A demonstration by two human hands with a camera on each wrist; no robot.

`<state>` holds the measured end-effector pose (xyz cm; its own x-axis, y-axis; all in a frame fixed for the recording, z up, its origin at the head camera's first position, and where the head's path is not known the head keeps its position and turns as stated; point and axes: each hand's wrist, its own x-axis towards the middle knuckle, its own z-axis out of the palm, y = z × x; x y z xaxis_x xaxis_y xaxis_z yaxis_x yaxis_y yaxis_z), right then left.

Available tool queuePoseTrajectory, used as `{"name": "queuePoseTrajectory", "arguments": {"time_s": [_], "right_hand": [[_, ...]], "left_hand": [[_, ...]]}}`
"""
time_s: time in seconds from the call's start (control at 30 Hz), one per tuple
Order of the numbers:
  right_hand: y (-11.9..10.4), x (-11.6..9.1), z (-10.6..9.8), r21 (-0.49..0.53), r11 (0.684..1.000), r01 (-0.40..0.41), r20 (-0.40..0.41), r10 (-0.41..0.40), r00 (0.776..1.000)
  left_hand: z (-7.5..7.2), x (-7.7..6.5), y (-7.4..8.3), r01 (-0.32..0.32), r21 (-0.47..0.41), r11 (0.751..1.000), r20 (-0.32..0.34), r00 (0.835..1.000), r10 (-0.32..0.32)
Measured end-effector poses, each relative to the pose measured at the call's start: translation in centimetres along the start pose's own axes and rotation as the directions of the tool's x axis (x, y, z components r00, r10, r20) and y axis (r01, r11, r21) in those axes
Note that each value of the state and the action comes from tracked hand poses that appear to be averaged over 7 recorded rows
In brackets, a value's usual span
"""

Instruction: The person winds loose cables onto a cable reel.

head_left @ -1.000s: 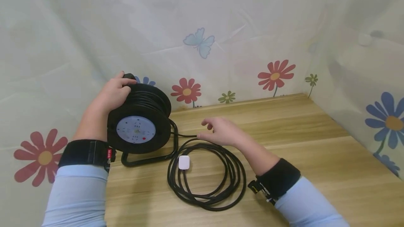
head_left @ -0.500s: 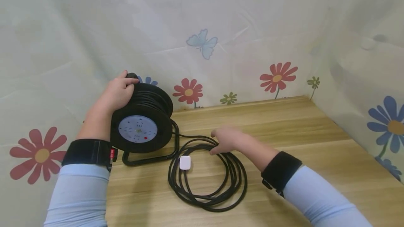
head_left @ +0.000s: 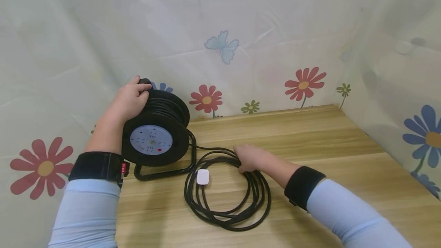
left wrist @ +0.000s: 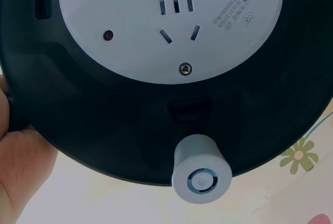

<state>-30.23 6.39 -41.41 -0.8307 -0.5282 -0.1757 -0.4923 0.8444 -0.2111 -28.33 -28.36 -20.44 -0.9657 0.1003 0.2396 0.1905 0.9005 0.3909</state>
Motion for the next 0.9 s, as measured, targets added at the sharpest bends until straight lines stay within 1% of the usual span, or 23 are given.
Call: {"name": "queuePoseTrajectory", "arguments": {"time_s": [0.1,0.23,0.33,0.5,0.67,0.8,0.9], "right_hand": [[0.4,0.3,0.2,0.072,0.996,-0.045,0.013,0.044,0.999],[0.9,0.5,0.1,0.174,0.979,-0.107,0.064,0.098,0.993],[1.4,0.4,-0.1,0.214,0.968,-0.133,0.099,0.114,0.988],[2.5,-0.1,-0.5,0.265,0.952,-0.156,0.130,0.124,0.984],[4.1,-0.6,-0.9,0.298,0.935,-0.193,0.151,0.153,0.977],[5.5,-0.8,-1.1,0.313,0.927,-0.209,0.134,0.175,0.976],[6.3,-1.0,-1.2,0.313,0.927,-0.206,0.109,0.181,0.977]], "left_hand": [[-0.1,0.0,0.0,-0.002,0.011,1.000,0.003,1.000,0.002],[-0.1,0.1,0.0,0.000,0.017,1.000,0.011,1.000,0.000],[-0.1,0.1,-0.1,-0.001,0.015,1.000,0.016,1.000,0.001],[-0.2,0.3,0.0,-0.004,0.018,1.000,0.023,1.000,0.003],[-0.3,0.2,0.1,-0.005,0.028,1.000,0.026,1.000,0.005],[-0.4,0.2,0.2,-0.008,0.029,1.000,0.030,1.000,0.007],[-0.4,0.2,0.2,-0.008,0.032,0.999,0.035,0.999,0.007]]}}
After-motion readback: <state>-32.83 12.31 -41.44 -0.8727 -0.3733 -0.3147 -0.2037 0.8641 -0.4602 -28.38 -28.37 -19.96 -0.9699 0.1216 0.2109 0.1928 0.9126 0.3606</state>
